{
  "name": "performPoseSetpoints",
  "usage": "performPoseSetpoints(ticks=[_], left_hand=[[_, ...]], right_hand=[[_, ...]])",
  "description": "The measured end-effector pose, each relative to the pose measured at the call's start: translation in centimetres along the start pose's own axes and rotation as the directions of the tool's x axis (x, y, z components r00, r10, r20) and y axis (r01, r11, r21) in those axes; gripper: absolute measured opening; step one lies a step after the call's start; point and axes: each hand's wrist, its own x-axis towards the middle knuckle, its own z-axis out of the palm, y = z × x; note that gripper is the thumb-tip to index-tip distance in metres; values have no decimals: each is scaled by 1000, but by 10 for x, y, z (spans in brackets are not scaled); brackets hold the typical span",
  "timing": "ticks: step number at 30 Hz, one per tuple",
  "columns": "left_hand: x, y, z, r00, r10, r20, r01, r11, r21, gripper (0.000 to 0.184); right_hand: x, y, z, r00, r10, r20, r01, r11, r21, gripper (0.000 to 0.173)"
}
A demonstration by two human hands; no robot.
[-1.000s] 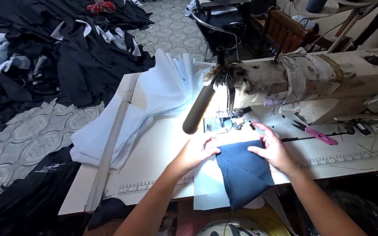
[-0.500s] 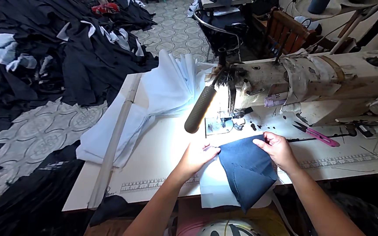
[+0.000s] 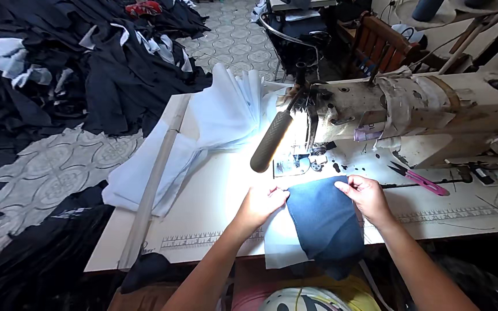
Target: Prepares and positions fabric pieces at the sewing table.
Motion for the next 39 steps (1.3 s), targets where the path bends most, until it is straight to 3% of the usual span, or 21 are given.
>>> performPoseSetpoints(ticks=[5,10,12,15,19,25,31,36,39], left_hand=[[2,-8,4,992,99,-73,-103,993,-60,9],[3,-11,3,995,74,-70,-67,992,106,18],[10,-11,2,999,39,-24,-31,961,274,27],[31,-11,6,997,-14,74,-24,870,493,35],[61,2,15,986,-140,95,57,802,595,30],[85,-13,19,991,-122,58,78,871,486,22],[83,-11,19,993,-103,59,60,866,496,24],[89,-6,23,990,-139,-6,125,870,476,25],[88,-15,24,999,12,-39,11,830,558,25]], right_hand=[[0,3,1,999,-30,-13,29,999,-18,22],[3,2,1,1000,13,13,-12,998,-58,22],[9,1,-1,997,54,51,-43,981,-187,25],[22,-6,-4,974,144,174,-39,865,-500,28],[46,-9,-6,929,280,242,-49,741,-670,29],[60,1,-8,942,275,194,-95,770,-631,27],[60,7,-5,958,236,161,-100,804,-586,24],[64,10,-3,971,208,121,-92,785,-612,27],[64,19,-1,987,133,95,-46,787,-616,29]])
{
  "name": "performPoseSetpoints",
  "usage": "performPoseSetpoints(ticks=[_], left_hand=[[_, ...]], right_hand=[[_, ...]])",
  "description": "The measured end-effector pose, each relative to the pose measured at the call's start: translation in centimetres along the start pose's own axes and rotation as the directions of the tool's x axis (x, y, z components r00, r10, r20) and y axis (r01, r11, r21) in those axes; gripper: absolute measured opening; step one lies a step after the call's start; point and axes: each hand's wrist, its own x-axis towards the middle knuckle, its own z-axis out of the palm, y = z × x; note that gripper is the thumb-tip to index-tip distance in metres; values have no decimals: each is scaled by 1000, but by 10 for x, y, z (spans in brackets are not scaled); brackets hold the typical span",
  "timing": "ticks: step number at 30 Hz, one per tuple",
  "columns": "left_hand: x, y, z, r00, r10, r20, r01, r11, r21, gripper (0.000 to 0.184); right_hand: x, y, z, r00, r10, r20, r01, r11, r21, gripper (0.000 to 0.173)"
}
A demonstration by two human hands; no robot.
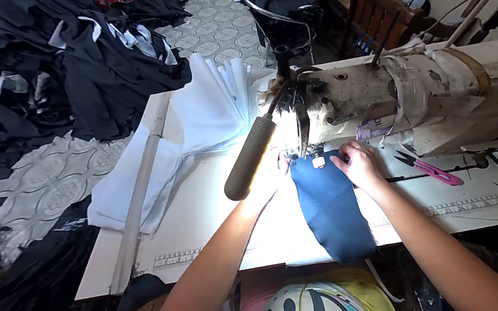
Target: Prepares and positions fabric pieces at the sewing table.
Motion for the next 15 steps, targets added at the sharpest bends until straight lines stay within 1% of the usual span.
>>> performPoseSetpoints(ticks=[1,2,3,4,5,7,8,9,10,11,12,13,14,15], left_hand=[[-2,-4,3,994,100,-43,-96,992,77,22],[-5,-9,7,966,241,-90,-221,957,189,19],[-9,-12,7,937,343,-71,-313,911,269,17],[-14,-11,6,913,408,-9,-385,868,314,18],[-19,-8,3,894,441,79,-441,837,325,19],[-30,5,-5,876,409,256,-472,836,279,26],[-36,9,-8,863,404,303,-482,838,255,30],[-45,13,-13,836,418,356,-517,817,255,31],[-57,18,-20,786,451,422,-572,790,222,27],[-70,22,-26,686,544,483,-674,726,140,19],[-83,29,-30,572,598,561,-732,681,20,13],[-94,36,-31,472,602,643,-725,681,-105,8],[-101,41,-30,399,587,704,-693,696,-187,6],[-105,43,-25,365,591,719,-670,703,-238,9]], right_hand=[[0,2,2,1000,-11,-20,11,1000,-2,29],[0,2,3,999,-14,-34,14,1000,-2,28],[0,2,4,999,-15,-44,15,1000,2,28],[0,2,5,999,-14,-51,14,1000,14,28],[0,2,5,998,-19,-61,20,1000,18,28],[0,5,6,997,-29,-78,30,999,13,27],[0,5,6,997,-28,-79,30,999,14,27],[0,4,6,997,-29,-75,30,999,15,27],[0,4,5,997,-29,-67,30,999,14,27],[1,5,5,997,-31,-65,31,999,12,27],[2,6,6,997,-31,-68,33,999,17,28],[3,7,7,996,-33,-78,34,999,17,29],[3,7,7,996,-30,-79,31,999,15,31],[1,5,5,998,-27,-63,28,1000,7,34]])
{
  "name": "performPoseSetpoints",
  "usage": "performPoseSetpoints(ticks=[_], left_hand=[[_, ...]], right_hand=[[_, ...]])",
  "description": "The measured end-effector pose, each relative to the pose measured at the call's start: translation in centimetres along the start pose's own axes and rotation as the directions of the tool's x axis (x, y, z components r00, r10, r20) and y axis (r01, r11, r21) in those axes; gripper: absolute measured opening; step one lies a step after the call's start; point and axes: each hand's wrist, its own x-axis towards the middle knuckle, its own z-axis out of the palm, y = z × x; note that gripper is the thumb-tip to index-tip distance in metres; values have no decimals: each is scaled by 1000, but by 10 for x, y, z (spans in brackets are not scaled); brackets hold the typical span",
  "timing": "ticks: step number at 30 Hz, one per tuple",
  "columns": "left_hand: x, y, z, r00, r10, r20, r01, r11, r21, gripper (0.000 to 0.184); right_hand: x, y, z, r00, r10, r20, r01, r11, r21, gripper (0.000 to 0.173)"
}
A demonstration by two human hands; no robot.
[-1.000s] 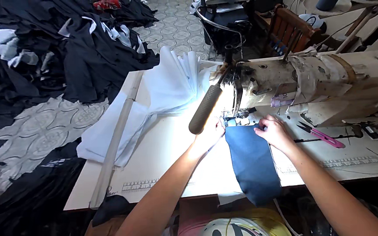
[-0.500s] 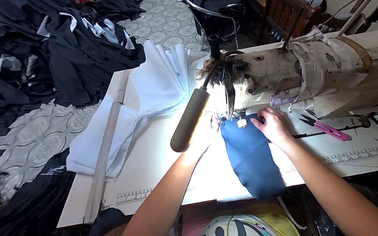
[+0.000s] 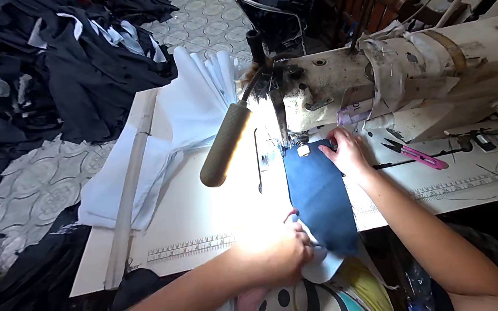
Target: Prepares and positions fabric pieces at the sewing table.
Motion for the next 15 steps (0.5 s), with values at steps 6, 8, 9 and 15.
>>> performPoseSetpoints(ticks=[6,8,9,15], left_hand=[[8,-10,31,848,-24,-529,25,1000,-5,29],[12,-14,41,726,-56,-685,151,985,79,19],[14,-17,46,687,-76,-722,229,966,117,19],[6,-18,49,739,-160,-654,357,917,180,32]], right_hand=[[-106,-41,-14,911,-288,295,305,952,-12,63],[-149,-33,10,888,-453,78,460,881,-111,65],[-162,-23,21,867,-498,-22,484,852,-200,62],[-186,30,49,788,-510,-344,384,845,-372,41]])
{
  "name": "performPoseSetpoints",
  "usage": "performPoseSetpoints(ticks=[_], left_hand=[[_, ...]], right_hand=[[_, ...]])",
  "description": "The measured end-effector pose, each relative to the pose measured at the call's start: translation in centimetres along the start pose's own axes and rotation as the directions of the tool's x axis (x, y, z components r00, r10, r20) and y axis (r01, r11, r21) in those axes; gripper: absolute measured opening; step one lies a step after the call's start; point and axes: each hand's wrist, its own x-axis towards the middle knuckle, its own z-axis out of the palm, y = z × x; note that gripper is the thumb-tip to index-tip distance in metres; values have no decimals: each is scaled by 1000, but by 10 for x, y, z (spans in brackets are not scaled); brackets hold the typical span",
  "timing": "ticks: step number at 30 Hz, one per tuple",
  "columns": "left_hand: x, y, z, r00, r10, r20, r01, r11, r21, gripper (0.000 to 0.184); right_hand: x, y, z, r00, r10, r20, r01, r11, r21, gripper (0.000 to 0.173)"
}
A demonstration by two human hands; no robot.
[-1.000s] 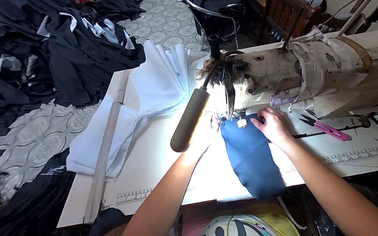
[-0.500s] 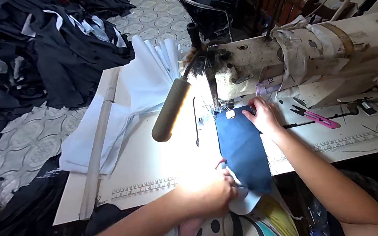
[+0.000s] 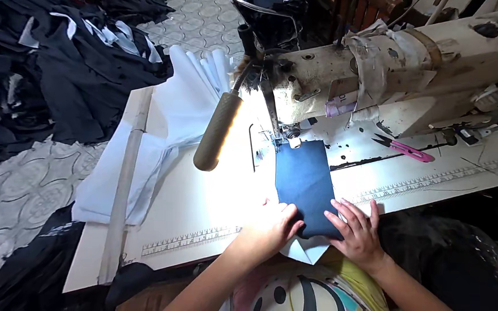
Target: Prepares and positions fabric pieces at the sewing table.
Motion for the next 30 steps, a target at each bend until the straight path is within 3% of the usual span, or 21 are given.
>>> performPoseSetpoints(ticks=[2,5,10,18,26,30], left_hand=[[1,-1,-5,998,55,38,-53,997,-60,27],[1,4,-2,995,97,16,-95,990,-106,54],[-5,6,15,976,181,-122,-181,983,12,25],[-8,-3,17,957,230,-177,-222,973,64,24],[-9,-1,20,967,186,-177,-177,982,63,27],[-14,3,20,976,150,-155,-147,989,34,37]], right_hand=[[-5,6,5,998,-3,-61,5,999,40,42],[-9,12,11,991,-12,-132,26,993,111,40],[-14,22,17,979,-88,-183,114,984,134,26],[-16,25,17,970,-133,-205,165,976,144,10],[-15,28,14,966,-172,-194,204,966,159,10],[-14,30,8,974,-163,-159,192,963,187,10]])
